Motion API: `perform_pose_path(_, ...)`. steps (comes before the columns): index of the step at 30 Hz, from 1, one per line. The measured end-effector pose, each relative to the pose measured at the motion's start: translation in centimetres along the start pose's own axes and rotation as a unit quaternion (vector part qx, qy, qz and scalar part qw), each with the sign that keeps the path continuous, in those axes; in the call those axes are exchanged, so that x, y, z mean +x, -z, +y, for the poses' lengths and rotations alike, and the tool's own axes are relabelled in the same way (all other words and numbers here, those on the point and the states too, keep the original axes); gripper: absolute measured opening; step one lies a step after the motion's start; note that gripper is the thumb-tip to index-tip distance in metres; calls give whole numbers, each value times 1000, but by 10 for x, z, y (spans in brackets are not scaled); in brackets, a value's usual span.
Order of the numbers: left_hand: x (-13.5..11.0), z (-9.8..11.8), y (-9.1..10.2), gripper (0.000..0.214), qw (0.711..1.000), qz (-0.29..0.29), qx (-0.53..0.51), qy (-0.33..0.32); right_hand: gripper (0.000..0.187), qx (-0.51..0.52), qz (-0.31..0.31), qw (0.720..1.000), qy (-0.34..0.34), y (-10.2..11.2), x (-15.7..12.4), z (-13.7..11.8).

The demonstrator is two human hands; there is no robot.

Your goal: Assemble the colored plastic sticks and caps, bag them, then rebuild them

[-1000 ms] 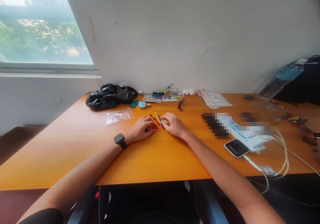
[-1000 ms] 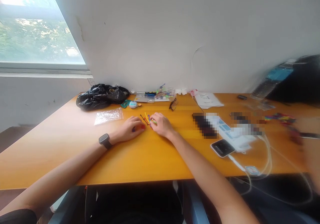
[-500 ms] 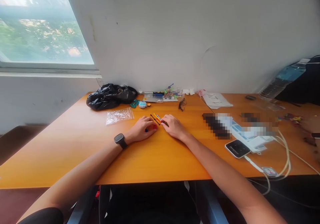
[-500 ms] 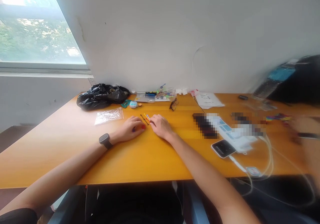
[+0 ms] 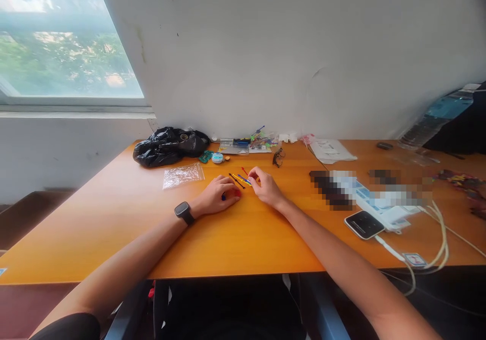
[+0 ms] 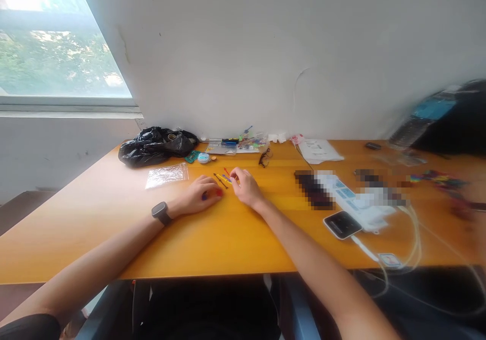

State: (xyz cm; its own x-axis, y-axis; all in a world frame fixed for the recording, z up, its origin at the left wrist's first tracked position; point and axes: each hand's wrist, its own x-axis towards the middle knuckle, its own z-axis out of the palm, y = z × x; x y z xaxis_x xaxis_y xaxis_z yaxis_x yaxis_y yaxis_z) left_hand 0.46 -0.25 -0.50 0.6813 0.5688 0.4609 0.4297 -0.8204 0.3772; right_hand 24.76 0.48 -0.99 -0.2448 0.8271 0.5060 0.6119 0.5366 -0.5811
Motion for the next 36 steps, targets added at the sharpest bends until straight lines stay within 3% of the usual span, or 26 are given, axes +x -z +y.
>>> perform_pose_path(10, 0, 0, 0, 20, 1000, 7, 10, 5, 17, 149, -27, 988, -30, -7, -2, -9)
perform_pose_path(14, -1, -3, 3, 20, 1000, 20, 9, 17, 8, 138, -63, 988, -14, -7, -6, -11)
perform_pose_path(21, -2, -8, 4, 18, 1000, 1, -19, 9, 15, 81, -117, 990, 9, -7, -12, -20)
perform_pose_path(29, -1, -2, 6, 24, 999, -17, -43, 4, 15, 60, -144, 987, -46, 5, -12, -31)
perform_pose_path(36, -1, 1, 8, 31, 998, 31, -52, 30, 27, 78, -157, 984, -33, 2, -7, -21)
